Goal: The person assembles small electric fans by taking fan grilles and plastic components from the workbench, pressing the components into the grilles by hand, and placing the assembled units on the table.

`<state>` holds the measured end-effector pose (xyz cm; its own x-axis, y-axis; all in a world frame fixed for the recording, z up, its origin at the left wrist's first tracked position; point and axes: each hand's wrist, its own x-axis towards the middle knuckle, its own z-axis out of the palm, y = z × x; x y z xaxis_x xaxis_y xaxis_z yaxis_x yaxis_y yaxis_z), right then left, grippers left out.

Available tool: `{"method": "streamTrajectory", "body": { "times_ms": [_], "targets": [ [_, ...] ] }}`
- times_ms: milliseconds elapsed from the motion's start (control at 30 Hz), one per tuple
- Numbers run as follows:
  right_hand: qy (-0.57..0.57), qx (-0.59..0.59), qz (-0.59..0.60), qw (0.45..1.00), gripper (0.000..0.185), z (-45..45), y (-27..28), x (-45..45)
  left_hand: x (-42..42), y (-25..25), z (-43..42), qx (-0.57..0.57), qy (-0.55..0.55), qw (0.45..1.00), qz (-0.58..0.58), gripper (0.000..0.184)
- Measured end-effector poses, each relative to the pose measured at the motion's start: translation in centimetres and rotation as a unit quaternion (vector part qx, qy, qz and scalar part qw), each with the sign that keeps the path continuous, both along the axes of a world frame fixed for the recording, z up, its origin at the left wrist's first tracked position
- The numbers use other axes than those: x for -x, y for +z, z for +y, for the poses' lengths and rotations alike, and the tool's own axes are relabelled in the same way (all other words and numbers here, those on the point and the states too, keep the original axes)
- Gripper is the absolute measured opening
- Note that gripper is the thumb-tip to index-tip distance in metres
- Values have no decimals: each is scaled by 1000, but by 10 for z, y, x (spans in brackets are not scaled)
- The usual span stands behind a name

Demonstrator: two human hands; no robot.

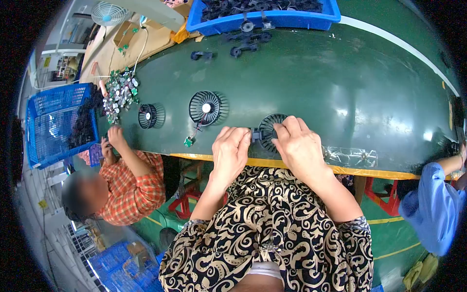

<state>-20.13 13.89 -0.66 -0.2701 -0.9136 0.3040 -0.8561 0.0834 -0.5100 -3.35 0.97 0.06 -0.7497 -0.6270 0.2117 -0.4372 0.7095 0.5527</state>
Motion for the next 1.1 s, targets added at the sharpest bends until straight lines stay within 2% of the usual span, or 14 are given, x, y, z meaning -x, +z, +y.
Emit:
{"method": "streamTrajectory", "body": {
  "times_ms": [133, 300, 400, 467, 567, 633, 667, 733, 833, 867, 933, 967, 1033, 1100],
  "targets": [
    [-3, -23, 25, 999, 32, -4, 0, -4, -2, -4, -1, -53, 10, 998, 13, 9],
    [-7, -58, 56, 997, 32, -10, 1, -7, 4, 2, -1, -68, 24, 997, -16, 18],
    [-11, -67, 60, 996, 31, -11, 3, -7, 12, 2, 2, -51, 29, 998, -17, 36],
    [-12, -66, 54, 996, 32, -10, 3, -7, 15, -8, 2, -26, 12, 1000, -1, 56],
    [-16, -47, 28, 998, 35, -9, 0, -5, 20, -12, 3, -76, 34, 996, 14, 50],
    [-21, -20, -1, 1000, 38, -7, 1, -7, 20, -18, 3, -69, 30, 997, 31, 47],
    [-20, -28, -27, 999, 46, -5, 6, -8, 21, -18, 3, -70, 30, 997, 34, 46],
    [0, -16, -45, 999, 50, 1, 14, -6, 19, -11, 1, -95, 29, 995, 22, 43],
    [-8, -25, -60, 998, 58, 11, 16, 3, 15, -2, -4, -98, -15, 994, 56, 44],
    [-26, -25, -45, 998, 58, 17, 18, 9, 12, -1, -9, -52, -36, 994, 88, 47],
    [-97, -48, -49, 993, 60, 30, 15, 25, 3, 15, -18, 34, 28, 998, 52, 65],
    [-142, -38, 8, 989, 55, 39, 7, 38, -4, 19, -24, 83, 63, 993, 53, 75],
    [-243, -81, 53, 965, 47, 47, 17, 59, -19, 18, -40, 129, 130, 982, 51, 97],
    [-269, -45, 85, 958, 41, 40, 25, 68, -34, 16, -53, 139, 181, 974, 5, 107]
  ]
}}
